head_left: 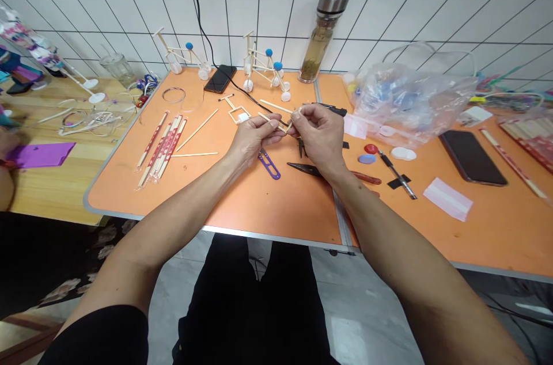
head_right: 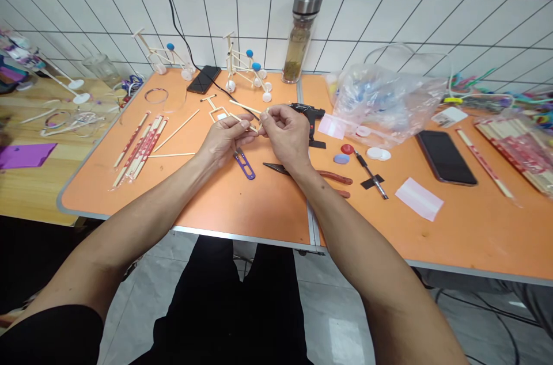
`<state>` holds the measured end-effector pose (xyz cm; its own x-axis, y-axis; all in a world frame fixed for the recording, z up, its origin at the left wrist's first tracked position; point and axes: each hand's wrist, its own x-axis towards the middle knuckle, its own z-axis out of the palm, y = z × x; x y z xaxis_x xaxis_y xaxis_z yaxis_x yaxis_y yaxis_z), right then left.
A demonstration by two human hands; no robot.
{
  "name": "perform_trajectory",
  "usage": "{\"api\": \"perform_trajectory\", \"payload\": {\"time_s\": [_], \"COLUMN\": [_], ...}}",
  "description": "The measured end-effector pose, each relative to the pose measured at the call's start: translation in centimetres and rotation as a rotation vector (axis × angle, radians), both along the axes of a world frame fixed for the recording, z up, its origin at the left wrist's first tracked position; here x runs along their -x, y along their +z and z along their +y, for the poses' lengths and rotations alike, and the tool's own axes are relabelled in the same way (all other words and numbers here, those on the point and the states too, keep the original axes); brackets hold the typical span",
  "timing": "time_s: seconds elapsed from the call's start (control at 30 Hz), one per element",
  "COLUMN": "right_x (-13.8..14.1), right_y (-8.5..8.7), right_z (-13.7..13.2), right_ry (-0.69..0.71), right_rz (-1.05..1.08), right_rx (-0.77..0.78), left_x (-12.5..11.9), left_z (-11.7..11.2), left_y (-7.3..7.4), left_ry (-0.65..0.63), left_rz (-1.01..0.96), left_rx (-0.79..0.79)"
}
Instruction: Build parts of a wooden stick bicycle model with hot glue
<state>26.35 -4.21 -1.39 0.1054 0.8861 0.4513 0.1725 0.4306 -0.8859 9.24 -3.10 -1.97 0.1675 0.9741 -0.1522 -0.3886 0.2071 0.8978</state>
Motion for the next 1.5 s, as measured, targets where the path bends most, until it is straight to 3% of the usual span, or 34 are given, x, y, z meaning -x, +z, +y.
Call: {"api": "perform_trajectory", "payload": {"time_s": [1.5], "right_x": [-0.06], "right_y": [-0.22], "right_z": [0.2], "right_ry": [0.011], "right_rz": [0.023], "right_rx": [-0.058], "left_x": [-0.07], "left_z": [0.08], "left_y": [-0.03], "left_ry": [-0.008], "left_rz": [-0.043], "left_rx": [-0.027]}}
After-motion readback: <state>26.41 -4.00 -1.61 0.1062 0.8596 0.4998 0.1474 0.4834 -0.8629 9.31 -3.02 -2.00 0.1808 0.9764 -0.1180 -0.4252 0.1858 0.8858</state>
